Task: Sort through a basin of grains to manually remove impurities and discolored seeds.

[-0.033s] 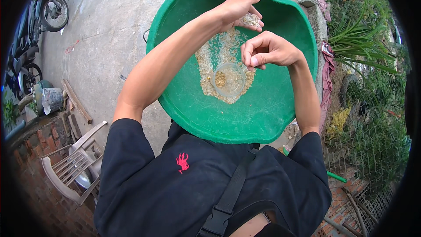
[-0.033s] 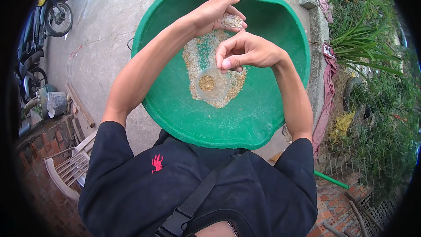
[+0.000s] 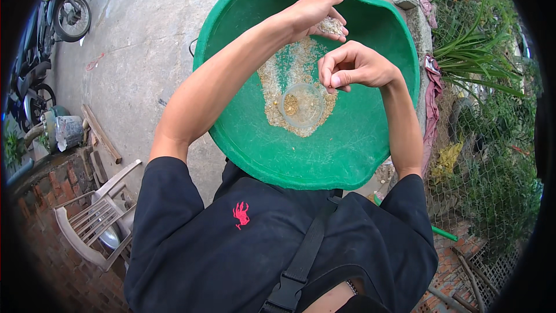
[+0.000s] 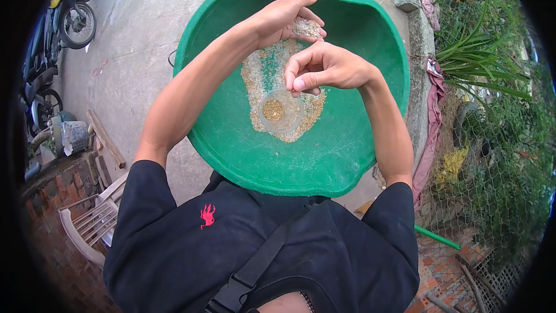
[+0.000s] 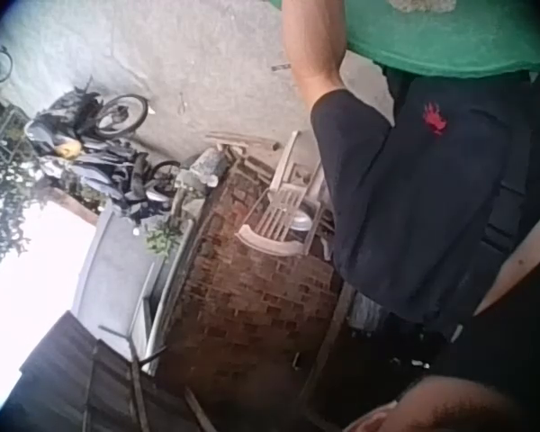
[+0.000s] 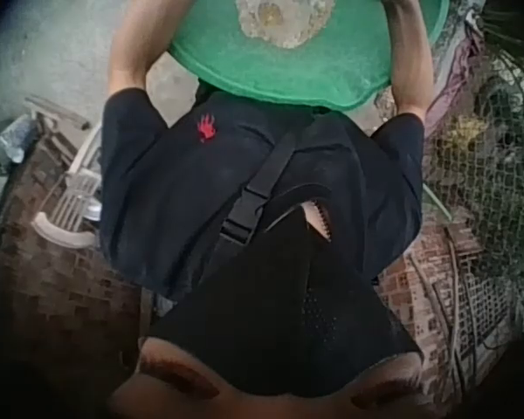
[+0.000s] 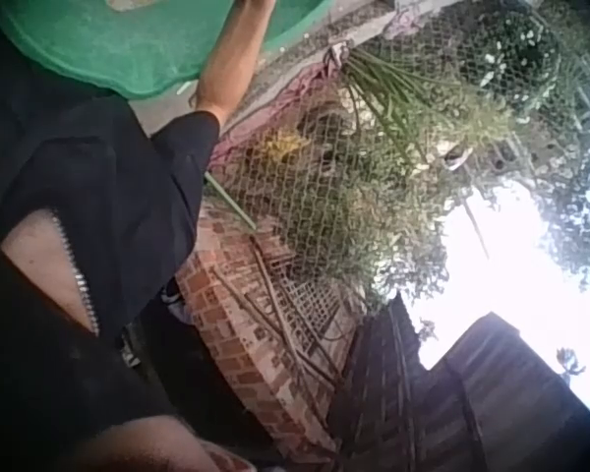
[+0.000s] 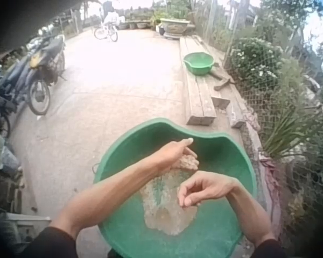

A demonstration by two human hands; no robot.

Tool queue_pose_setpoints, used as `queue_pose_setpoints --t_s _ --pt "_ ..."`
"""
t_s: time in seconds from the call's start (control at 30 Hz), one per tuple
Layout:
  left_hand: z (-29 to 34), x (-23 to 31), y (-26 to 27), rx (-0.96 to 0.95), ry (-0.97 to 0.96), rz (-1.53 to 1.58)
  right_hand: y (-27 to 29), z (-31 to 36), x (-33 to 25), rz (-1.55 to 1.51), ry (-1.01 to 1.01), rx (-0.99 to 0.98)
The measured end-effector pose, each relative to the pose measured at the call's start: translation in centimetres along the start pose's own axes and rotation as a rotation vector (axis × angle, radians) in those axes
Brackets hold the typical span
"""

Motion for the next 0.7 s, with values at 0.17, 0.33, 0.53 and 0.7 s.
queue_pose_setpoints --t_s 0.17,0.33,0.53,0.7 --pt "0.1 0.1 -0.1 -0.007 -0.011 -0.018 -0.1 -0.1 0.1 -0.049 -0.01 0.008" --pt "0.1 0.2 -0.1 -0.012 -0.003 -0.013 -0.6 -0.4 0.2 -0.109 -0.035 0.008" --pt "0.3 0.3 -0.1 -0.017 -0.003 -0.017 -1.8 -1.3 -0.5 0.459 0.108 0.079" --pt "0.4 0.5 0.1 0.017 0.015 0.038 -1.5 -1.5 -0.9 0.585 -0.058 0.235"
Point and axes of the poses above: each hand's wrist, its own z-axis away from the middle knuckle, its own y-axis out of the back of the hand, x = y × z, the point moved 7 cm from there along -z, towards the middle knuckle, and after that the axes turned 8 degrees about -y, right-handed, at the moved point
